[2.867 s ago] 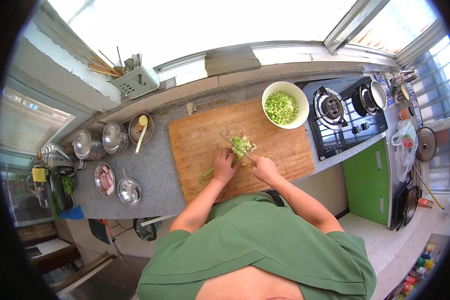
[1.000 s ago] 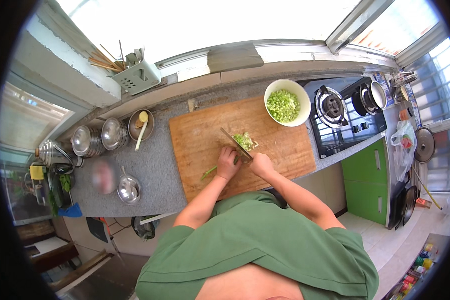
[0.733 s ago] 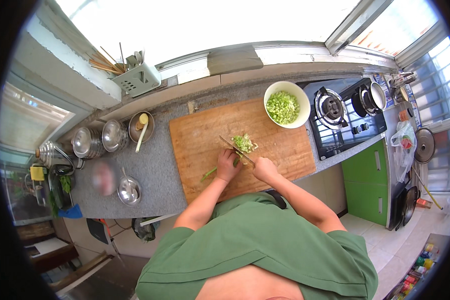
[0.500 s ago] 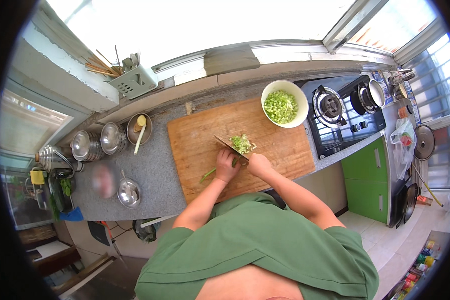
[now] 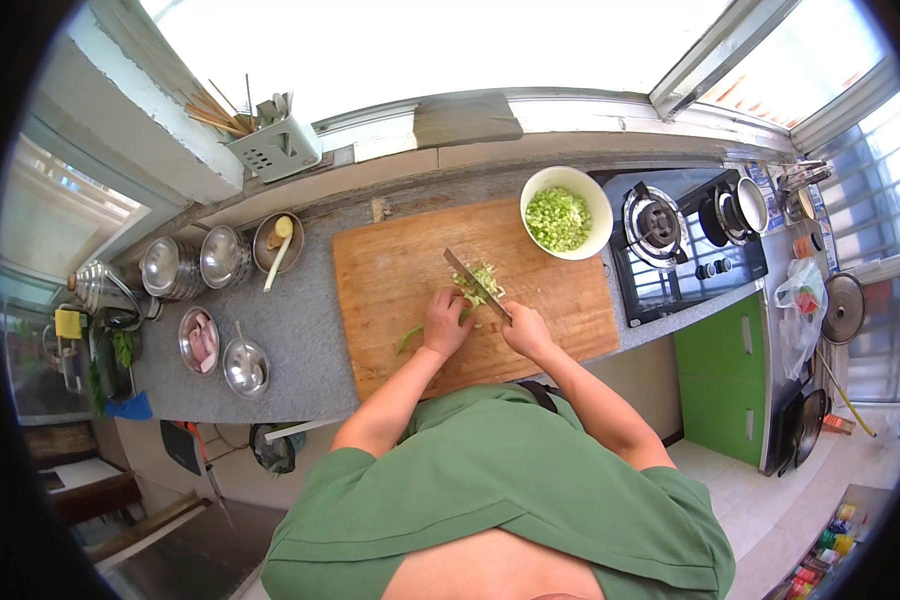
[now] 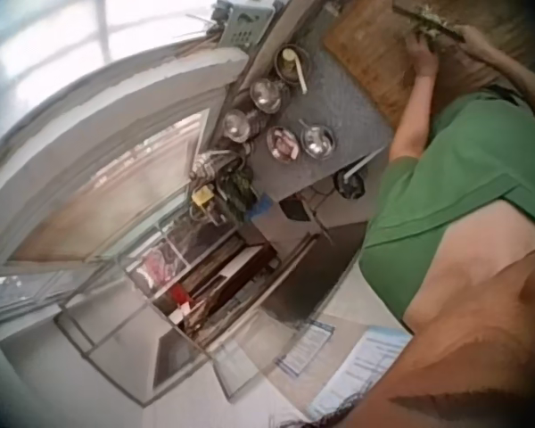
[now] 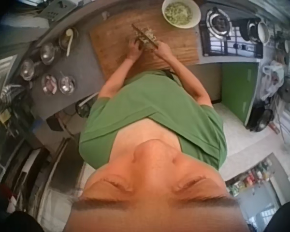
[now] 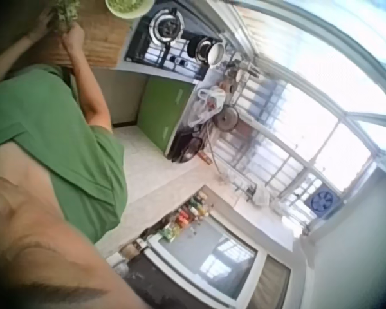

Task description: The person chops green onions on a wooden cutting board using a knife. They repeatedly slice the green onions into small pieces and transfer them into a white bowl. The person also discards a small piece of green onion into a trash bin.

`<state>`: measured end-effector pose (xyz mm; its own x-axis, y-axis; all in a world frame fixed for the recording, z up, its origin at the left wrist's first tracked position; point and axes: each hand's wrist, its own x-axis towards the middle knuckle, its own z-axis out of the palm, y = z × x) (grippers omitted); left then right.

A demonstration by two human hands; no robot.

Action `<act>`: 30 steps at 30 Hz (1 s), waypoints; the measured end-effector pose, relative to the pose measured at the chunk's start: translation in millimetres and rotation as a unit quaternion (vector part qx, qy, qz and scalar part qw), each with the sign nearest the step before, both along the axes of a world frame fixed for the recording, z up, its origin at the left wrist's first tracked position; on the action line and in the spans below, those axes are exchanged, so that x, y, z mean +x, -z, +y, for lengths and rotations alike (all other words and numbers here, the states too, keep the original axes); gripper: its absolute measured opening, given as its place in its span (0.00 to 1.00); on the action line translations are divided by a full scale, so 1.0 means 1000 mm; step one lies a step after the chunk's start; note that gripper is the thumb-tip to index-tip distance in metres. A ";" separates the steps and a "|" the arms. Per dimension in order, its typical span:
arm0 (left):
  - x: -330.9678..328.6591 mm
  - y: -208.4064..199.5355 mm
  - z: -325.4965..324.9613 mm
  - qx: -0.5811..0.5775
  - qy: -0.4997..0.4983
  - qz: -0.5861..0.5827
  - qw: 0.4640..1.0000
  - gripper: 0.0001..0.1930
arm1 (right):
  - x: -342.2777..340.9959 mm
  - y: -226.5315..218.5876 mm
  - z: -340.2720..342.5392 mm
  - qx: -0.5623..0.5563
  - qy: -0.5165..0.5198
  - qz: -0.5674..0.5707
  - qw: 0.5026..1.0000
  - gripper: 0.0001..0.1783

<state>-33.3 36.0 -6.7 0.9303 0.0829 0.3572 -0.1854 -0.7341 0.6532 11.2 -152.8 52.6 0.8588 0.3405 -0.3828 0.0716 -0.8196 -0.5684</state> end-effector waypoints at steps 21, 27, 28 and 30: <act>-0.008 0.018 -0.003 0.026 -0.036 -0.012 0.999 0.11 | -0.006 -0.007 0.010 -0.051 -0.056 -0.002 0.997 0.15; -0.007 0.019 -0.004 0.014 -0.034 -0.014 0.999 0.10 | 0.003 -0.021 0.032 -0.101 -0.060 0.030 0.993 0.15; -0.007 0.019 -0.003 0.012 -0.032 -0.010 0.999 0.10 | 0.004 -0.012 0.032 -0.095 -0.061 0.022 0.993 0.13; -0.007 0.017 -0.003 0.007 -0.028 -0.014 0.999 0.10 | 0.006 0.014 0.033 -0.079 -0.061 0.003 0.995 0.10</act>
